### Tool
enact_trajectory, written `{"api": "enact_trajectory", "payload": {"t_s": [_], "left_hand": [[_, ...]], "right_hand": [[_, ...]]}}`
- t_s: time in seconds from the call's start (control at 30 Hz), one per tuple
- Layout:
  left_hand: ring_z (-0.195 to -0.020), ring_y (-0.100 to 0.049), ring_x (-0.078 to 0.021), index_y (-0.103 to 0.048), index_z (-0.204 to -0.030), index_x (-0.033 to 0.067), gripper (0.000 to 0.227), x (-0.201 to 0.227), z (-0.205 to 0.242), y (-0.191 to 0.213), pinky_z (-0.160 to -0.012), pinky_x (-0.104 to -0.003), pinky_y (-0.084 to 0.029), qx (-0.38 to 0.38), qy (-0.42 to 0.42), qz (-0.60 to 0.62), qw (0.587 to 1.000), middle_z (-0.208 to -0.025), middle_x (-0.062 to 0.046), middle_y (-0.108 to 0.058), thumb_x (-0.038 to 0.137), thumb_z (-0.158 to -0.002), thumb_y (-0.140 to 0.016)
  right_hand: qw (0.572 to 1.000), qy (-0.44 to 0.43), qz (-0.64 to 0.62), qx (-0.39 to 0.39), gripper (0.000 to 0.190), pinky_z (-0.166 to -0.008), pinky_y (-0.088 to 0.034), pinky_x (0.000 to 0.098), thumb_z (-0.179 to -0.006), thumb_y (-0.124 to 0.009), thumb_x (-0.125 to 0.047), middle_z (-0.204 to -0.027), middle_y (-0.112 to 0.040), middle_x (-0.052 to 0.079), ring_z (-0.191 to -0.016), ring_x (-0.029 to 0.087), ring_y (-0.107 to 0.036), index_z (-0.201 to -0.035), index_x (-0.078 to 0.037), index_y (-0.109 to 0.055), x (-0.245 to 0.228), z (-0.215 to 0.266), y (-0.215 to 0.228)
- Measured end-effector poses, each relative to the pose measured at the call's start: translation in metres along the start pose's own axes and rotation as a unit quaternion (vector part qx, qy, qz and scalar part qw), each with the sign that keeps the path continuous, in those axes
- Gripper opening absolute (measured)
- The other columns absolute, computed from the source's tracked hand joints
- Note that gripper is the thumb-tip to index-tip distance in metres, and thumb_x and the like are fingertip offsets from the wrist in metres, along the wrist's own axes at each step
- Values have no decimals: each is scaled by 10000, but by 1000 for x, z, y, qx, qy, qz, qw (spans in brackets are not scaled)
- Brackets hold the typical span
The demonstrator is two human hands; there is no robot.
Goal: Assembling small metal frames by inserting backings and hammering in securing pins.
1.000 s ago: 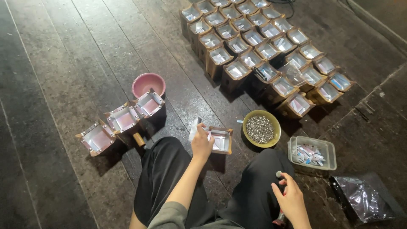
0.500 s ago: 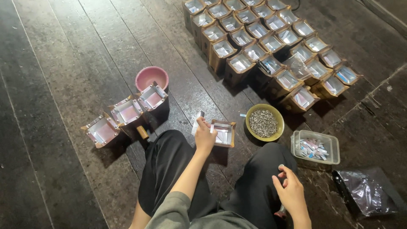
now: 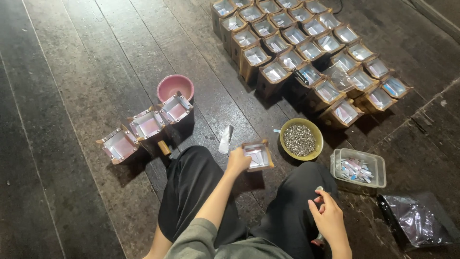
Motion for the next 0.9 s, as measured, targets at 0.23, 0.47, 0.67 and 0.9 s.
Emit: {"api": "enact_trajectory", "payload": {"t_s": [0.23,0.47,0.67,0.9], "left_hand": [[-872,-729,-394,-621,-1129,-83,429,-4,13,-11,-778,-435,-605,4,5,-58,998,-1010,-255,-712,208,-817,-659],[-1225,-462,-484,-388,-1403,-106,719,99,172,51,-981,-555,-476,211,-285,-53,933,-1388,-344,-418,191,-811,-669],[-1113,-606,-321,-599,-1247,21,394,90,240,27,-959,-378,-496,-52,-359,50,930,-1262,-146,-635,113,-866,-644],[-921,-673,-339,-676,-1076,5,204,70,240,43,-802,-379,-540,-38,-361,59,930,-1068,-178,-701,98,-902,-624]], "right_hand": [[1000,-1,-5,-8,394,-637,-501,286,-864,-733,-125,-939,-699,26,-618,141,-543,-1252,-71,-692,-7,-1,-4],[985,93,-132,65,283,-735,-554,308,-936,-499,66,-1046,-771,84,-766,190,-705,-1159,0,-661,-14,7,-32],[924,141,-351,53,273,-914,-547,298,-971,-501,69,-1170,-748,152,-1013,200,-723,-1230,27,-576,-57,31,-94],[921,217,-321,-14,236,-887,-636,291,-870,-612,38,-1060,-835,114,-969,198,-823,-1076,-29,-705,-74,44,-132]]}}
Point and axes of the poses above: each hand's wrist, its own z-axis away from the middle knuckle, its own y-axis out of the back of the hand, x = y × z, the point moved 8 cm from there along -z, towards the middle knuckle
